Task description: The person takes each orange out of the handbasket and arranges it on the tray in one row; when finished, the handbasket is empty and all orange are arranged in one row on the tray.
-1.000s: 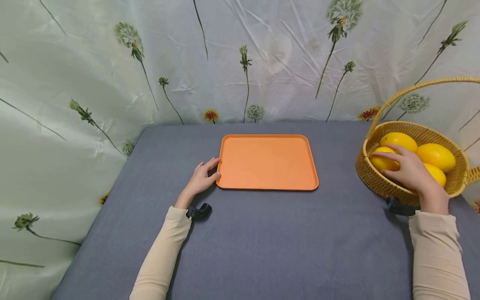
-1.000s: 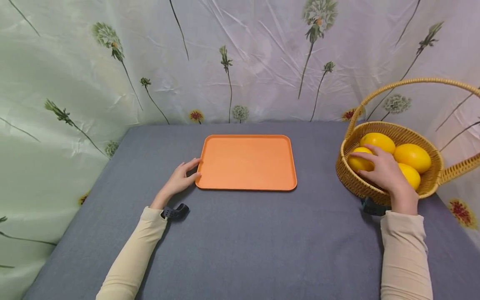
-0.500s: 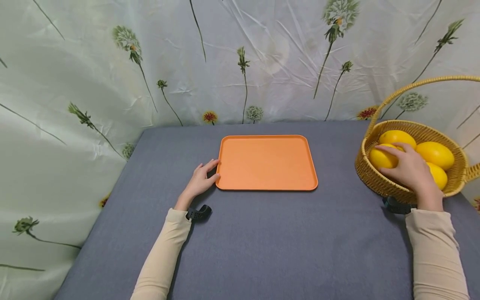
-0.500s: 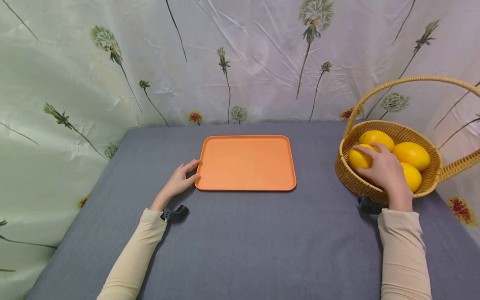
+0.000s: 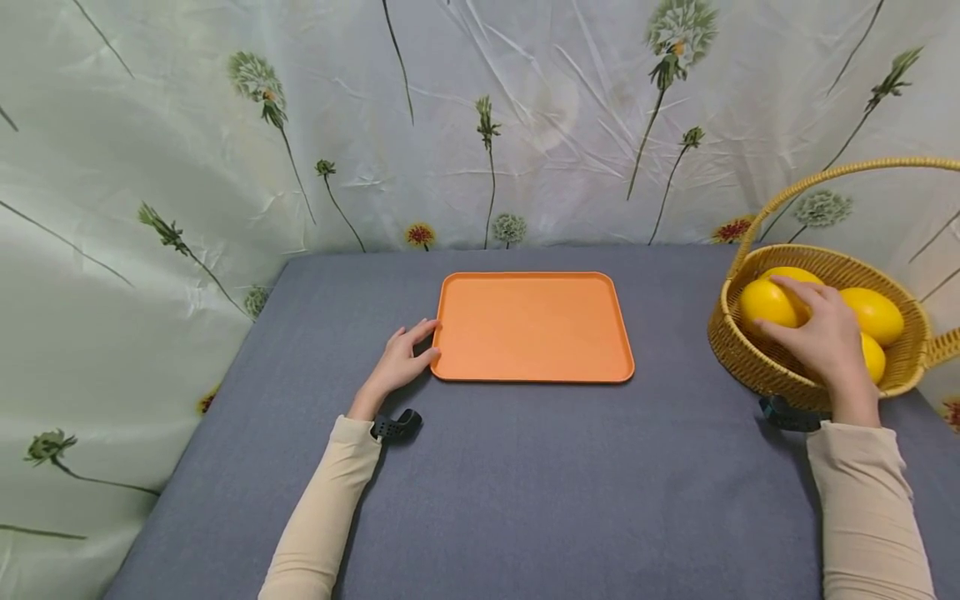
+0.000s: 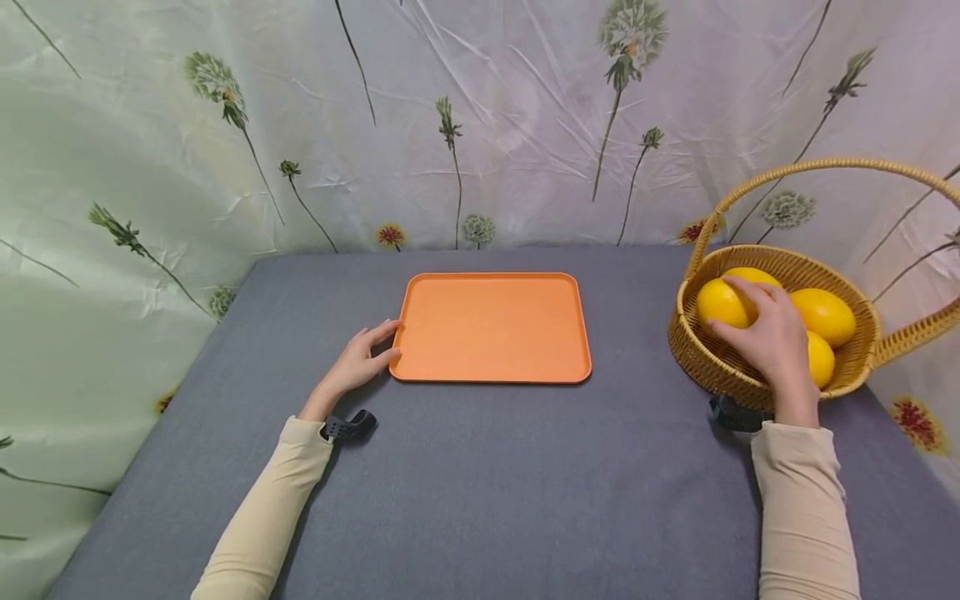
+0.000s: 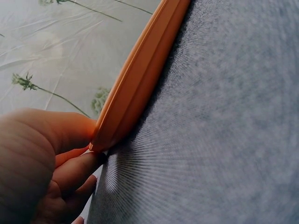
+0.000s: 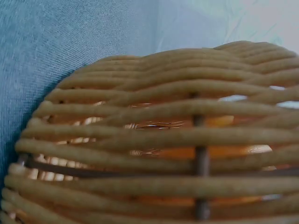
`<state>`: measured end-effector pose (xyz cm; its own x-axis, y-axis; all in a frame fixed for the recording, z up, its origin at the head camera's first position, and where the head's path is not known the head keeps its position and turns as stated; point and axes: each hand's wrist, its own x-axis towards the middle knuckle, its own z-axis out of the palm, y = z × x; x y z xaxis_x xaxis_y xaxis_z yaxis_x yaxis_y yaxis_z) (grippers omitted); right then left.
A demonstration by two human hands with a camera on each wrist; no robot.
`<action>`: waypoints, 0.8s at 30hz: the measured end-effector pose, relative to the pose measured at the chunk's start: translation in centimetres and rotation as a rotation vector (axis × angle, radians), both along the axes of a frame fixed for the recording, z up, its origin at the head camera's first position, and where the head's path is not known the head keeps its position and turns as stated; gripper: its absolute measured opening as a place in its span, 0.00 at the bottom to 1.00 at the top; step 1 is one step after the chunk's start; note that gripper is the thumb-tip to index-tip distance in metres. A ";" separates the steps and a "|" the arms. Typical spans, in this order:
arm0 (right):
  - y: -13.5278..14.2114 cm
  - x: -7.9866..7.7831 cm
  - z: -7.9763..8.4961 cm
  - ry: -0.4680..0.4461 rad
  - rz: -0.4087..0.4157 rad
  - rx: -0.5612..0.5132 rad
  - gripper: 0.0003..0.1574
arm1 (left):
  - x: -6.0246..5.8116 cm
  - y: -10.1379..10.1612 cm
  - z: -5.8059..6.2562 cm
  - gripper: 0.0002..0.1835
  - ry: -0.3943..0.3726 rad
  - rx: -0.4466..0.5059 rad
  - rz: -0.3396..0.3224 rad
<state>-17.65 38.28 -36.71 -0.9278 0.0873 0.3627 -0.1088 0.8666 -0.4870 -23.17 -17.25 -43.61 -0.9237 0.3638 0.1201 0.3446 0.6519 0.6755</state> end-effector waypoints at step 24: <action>-1.4 -0.1 0.1 0.237 -0.248 -0.291 0.35 | -0.2 -0.1 0.0 0.30 -0.025 -0.021 0.003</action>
